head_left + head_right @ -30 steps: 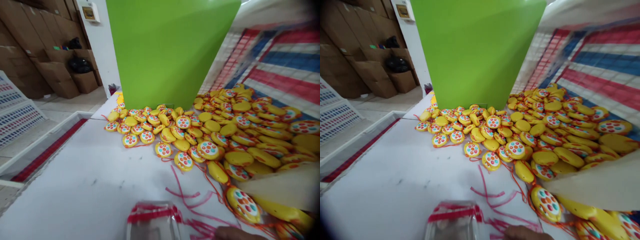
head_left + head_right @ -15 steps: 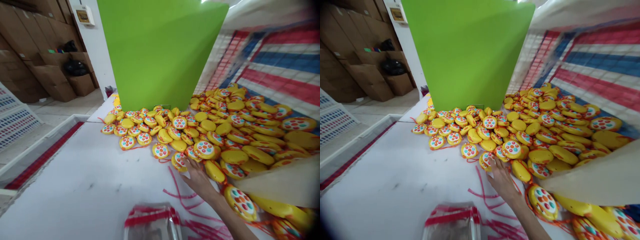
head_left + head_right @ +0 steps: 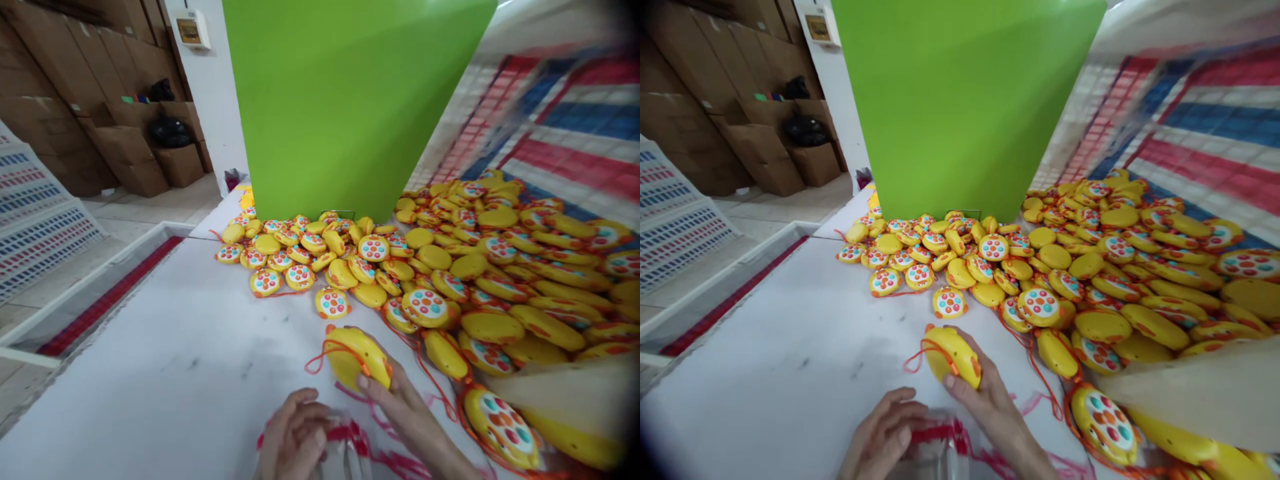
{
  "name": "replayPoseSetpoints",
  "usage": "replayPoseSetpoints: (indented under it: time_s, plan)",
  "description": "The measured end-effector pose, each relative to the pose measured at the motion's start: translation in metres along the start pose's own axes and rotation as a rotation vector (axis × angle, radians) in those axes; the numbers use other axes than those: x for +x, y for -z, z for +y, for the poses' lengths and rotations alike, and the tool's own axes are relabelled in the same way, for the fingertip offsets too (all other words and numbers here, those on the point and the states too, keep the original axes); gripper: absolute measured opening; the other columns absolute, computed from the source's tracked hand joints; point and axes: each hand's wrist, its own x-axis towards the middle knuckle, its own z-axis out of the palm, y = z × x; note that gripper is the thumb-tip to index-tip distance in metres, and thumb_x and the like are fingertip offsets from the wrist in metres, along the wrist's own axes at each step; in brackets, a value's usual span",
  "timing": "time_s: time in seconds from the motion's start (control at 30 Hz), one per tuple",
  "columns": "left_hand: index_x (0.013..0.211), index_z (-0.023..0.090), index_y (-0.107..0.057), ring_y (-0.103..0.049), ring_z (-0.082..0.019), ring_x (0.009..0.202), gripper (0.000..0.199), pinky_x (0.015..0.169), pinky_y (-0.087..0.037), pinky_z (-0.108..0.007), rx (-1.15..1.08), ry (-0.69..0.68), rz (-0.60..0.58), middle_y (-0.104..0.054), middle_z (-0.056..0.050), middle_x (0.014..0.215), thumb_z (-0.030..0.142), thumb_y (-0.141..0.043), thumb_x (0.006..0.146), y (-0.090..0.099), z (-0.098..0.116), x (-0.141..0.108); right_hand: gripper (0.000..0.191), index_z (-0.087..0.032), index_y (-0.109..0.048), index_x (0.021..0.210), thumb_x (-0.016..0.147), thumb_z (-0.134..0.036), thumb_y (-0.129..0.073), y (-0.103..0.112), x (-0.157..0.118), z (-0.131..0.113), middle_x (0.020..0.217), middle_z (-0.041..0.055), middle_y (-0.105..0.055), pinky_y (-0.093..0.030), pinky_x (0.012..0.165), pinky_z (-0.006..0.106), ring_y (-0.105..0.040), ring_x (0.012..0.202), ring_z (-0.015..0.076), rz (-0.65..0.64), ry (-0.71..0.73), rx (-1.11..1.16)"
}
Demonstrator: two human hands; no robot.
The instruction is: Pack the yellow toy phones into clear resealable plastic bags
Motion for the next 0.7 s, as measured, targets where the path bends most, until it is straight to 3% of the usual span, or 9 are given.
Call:
replayPoseSetpoints:
  time_s: [0.07,0.17,0.27,0.37,0.47,0.53,0.7]
  plan:
    - [0.11,0.024,-0.052,-0.061,-0.024,0.09,0.064,0.065,-0.047,-0.027,-0.151,0.033,-0.03,-0.063,-0.01,0.1,0.054,-0.075,0.058,-0.011,0.003,0.005,0.063,-0.025,-0.044,0.129,0.074,-0.053,-0.06,-0.021,-0.016,0.004,0.12,0.0101,-0.058,-0.049,0.088,0.039,-0.054,0.112,0.0265,-0.004,-0.042,0.119]
    - [0.106,0.023,-0.054,-0.061,-0.021,0.088,0.055,0.068,-0.047,-0.027,-0.245,0.035,-0.032,-0.063,-0.008,0.1,0.049,-0.075,0.062,-0.015,0.015,0.003,0.068,-0.025,-0.04,0.131,0.073,-0.053,-0.061,-0.044,-0.027,0.009,0.129,0.0097,-0.052,-0.046,0.092,0.038,-0.049,0.117,0.026,-0.16,0.032,0.148]
    - [0.095,0.02,-0.056,-0.06,-0.02,0.085,0.042,0.069,-0.047,-0.026,-0.199,-0.006,0.011,-0.063,-0.006,0.095,0.042,-0.074,0.064,-0.004,0.027,-0.005,0.066,-0.024,-0.039,0.131,0.073,-0.04,-0.067,-0.046,-0.03,0.006,0.132,0.0091,-0.049,-0.039,0.099,0.038,-0.046,0.12,0.0248,-0.281,0.098,0.044]
    - [0.094,0.02,-0.054,-0.058,-0.018,0.081,0.04,0.067,-0.047,-0.024,-0.079,-0.051,0.046,-0.062,-0.003,0.089,0.039,-0.074,0.064,0.012,0.032,-0.012,0.059,-0.024,-0.042,0.129,0.076,-0.035,-0.065,-0.036,-0.032,-0.002,0.131,0.0095,-0.049,-0.042,0.097,0.037,-0.049,0.116,0.0242,-0.334,0.102,0.025]
    - [0.095,0.02,-0.053,-0.054,-0.015,0.076,0.038,0.063,-0.046,-0.022,0.086,-0.081,0.048,-0.059,-0.001,0.084,0.037,-0.071,0.067,0.021,0.033,-0.018,0.046,-0.022,-0.045,0.125,0.084,-0.038,-0.055,-0.03,-0.035,-0.008,0.124,0.0116,-0.054,-0.05,0.085,0.033,-0.056,0.108,0.023,-0.308,0.111,0.017]
    - [0.095,0.02,-0.053,-0.053,-0.015,0.073,0.036,0.061,-0.045,-0.022,0.215,-0.108,0.039,-0.058,-0.001,0.084,0.035,-0.07,0.068,0.021,0.034,-0.023,0.044,-0.022,-0.046,0.124,0.084,-0.036,-0.055,-0.033,-0.038,-0.011,0.119,0.0109,-0.058,-0.051,0.082,0.03,-0.058,0.103,0.0211,-0.249,0.151,-0.121]
    - [0.099,0.022,-0.057,-0.055,-0.018,0.086,0.029,0.076,-0.044,-0.024,0.549,-0.253,0.07,-0.059,-0.002,0.095,0.027,-0.064,0.071,0.017,0.044,-0.034,0.037,-0.025,-0.049,0.119,0.082,-0.025,-0.057,-0.049,-0.049,-0.01,0.114,0.0042,-0.062,-0.049,0.086,0.024,-0.06,0.101,0.0168,-0.165,0.324,-0.426]
